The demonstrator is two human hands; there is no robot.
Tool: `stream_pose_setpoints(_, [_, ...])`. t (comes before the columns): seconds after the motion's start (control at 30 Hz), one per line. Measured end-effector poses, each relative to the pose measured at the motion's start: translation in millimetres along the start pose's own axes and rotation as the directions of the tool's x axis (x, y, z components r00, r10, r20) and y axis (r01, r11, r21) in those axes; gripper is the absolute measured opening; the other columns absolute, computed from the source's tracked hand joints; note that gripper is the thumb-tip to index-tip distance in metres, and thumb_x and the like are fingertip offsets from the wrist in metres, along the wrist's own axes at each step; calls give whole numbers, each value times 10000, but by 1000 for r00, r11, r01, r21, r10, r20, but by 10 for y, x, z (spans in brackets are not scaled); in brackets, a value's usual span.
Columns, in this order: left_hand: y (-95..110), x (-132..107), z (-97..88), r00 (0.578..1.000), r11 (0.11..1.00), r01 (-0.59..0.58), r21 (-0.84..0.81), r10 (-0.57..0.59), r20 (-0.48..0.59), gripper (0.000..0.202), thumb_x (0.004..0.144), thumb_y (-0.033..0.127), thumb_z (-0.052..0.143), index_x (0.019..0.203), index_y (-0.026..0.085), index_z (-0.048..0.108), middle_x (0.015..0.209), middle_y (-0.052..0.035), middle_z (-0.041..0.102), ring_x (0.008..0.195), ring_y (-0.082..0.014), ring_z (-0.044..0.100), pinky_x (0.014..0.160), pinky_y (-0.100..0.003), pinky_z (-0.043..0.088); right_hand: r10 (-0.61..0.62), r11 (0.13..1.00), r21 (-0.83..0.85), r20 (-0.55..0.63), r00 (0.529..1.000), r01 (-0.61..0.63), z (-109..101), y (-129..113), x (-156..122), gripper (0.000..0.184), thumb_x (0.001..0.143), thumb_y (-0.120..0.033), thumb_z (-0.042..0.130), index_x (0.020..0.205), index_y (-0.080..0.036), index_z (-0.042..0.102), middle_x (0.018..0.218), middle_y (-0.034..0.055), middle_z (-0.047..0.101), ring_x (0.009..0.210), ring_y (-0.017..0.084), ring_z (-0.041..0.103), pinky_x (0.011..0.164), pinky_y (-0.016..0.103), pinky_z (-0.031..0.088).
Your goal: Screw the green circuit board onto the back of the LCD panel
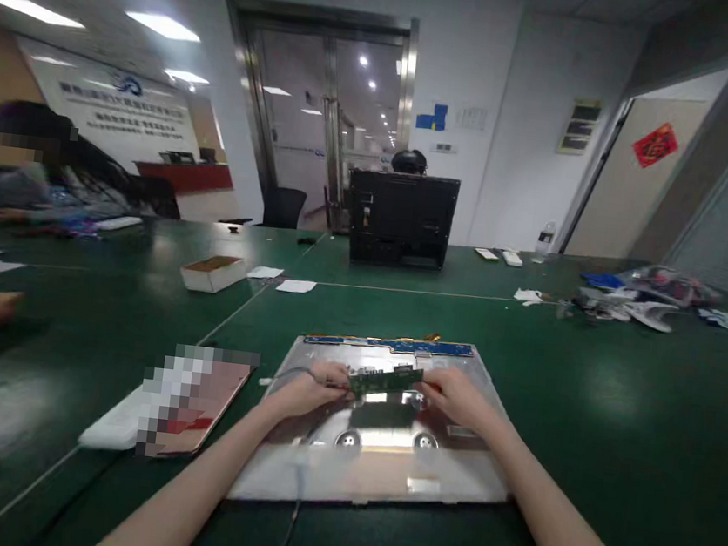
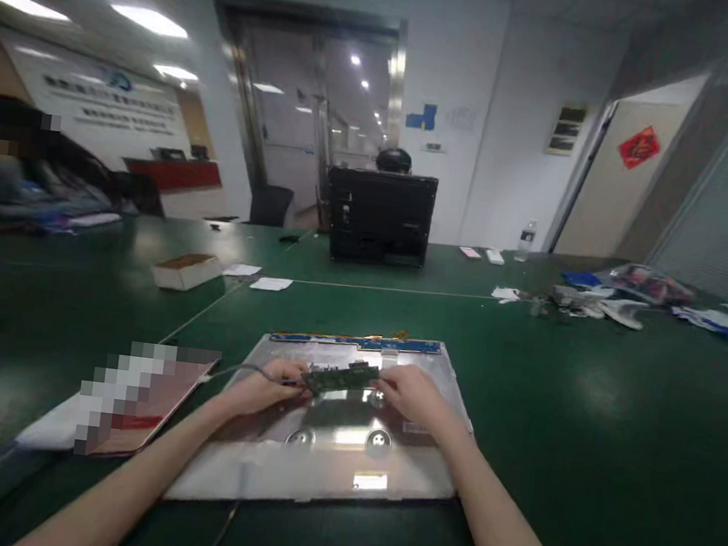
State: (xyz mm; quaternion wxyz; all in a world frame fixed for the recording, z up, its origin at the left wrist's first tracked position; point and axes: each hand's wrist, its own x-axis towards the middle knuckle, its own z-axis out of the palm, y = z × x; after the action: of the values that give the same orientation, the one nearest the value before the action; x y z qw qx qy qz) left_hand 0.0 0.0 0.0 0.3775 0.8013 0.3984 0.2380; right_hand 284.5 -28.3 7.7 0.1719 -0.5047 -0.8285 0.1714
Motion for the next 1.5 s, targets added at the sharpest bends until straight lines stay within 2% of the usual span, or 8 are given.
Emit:
stream_pose_setpoints(0.2, [67, -19, -44, 998, 997, -1, 75, -4, 59, 252, 807, 332, 587, 710, 146, 728, 703, -30, 602, 669, -153, 524, 615, -231, 386, -45, 999, 22, 56, 997, 44, -92, -48, -52, 243, 910, -267, 508, 995, -221, 731, 899, 50, 721, 782, 188, 613, 708, 288, 425])
stream_pose_setpoints(0.47, [125, -7, -33, 995, 985, 81, 154, -89, 44, 240, 794, 314, 606, 895, 163, 763, 807, -46, 682, 739, -177, 587, 678, -248, 432, -29, 999, 33, 136, 990, 25, -149, -75, -100, 411, 762, -147, 571, 1146, -227, 691, 1066, 79, 710, 946, 248, 621, 801, 318, 437])
stream_pose_setpoints(0.67, [194, -39, -57, 990, 971, 119, 205, -131, 45, 325, 818, 377, 571, 1006, 160, 723, 799, -33, 655, 718, -179, 565, 645, -257, 420, 7, 999, 45, 178, 984, -15, -214, -29, -121, 372, 789, -268, 587, 1146, -210, 673, 1043, 90, 693, 918, 250, 615, 771, 327, 444])
stream_pose_setpoints(0.8, [234, -60, -100, 988, 977, 66, 202, -92, 124, 373, 740, 361, 661, 1054, 160, 686, 853, -32, 633, 786, -194, 563, 698, -270, 424, 35, 997, 62, 229, 973, -50, -224, -14, -124, 541, 717, -475, 697, 1192, -222, 637, 1041, 90, 674, 879, 254, 610, 722, 326, 452])
stream_pose_setpoints(0.93, [269, -83, -111, 978, 966, 76, 246, -121, 172, 470, 663, 342, 749, 1092, 185, 638, 951, -26, 603, 843, -201, 542, 721, -276, 413, 62, 994, 69, 281, 958, -85, -212, -33, -125, 609, 651, -505, 756, 1185, -239, 627, 1029, 84, 661, 890, 259, 599, 714, 317, 444])
stream_pose_setpoints(1.27, [331, -94, -53, 976, 951, 92, 294, -144, 160, 486, 621, 327, 789, 1049, 184, 609, 991, -21, 580, 877, -214, 531, 732, -290, 409, 50, 993, 90, 254, 966, -75, -189, -69, -135, 457, 709, -428, 717, 1121, -238, 659, 988, 79, 667, 851, 249, 600, 702, 313, 435])
stream_pose_setpoints(1.4, [352, -96, -68, 977, 957, 92, 275, -140, 162, 483, 609, 312, 793, 1036, 186, 606, 976, -14, 579, 881, -210, 532, 748, -290, 414, 46, 976, 204, 139, 989, -74, -232, -29, -136, 426, 671, -377, 741, 1065, -225, 687, 958, 58, 667, 818, 216, 594, 710, 308, 443])
stream_pose_setpoints(1.5, [356, -95, -85, 973, 960, 94, 265, -145, 179, 478, 616, 328, 789, 1033, 184, 605, 979, -15, 585, 883, -210, 536, 750, -291, 414, 81, 953, 293, 19, 997, -83, -300, -22, -136, 353, 766, -365, 634, 1076, -198, 667, 874, 41, 658, 691, 158, 569, 625, 275, 438])
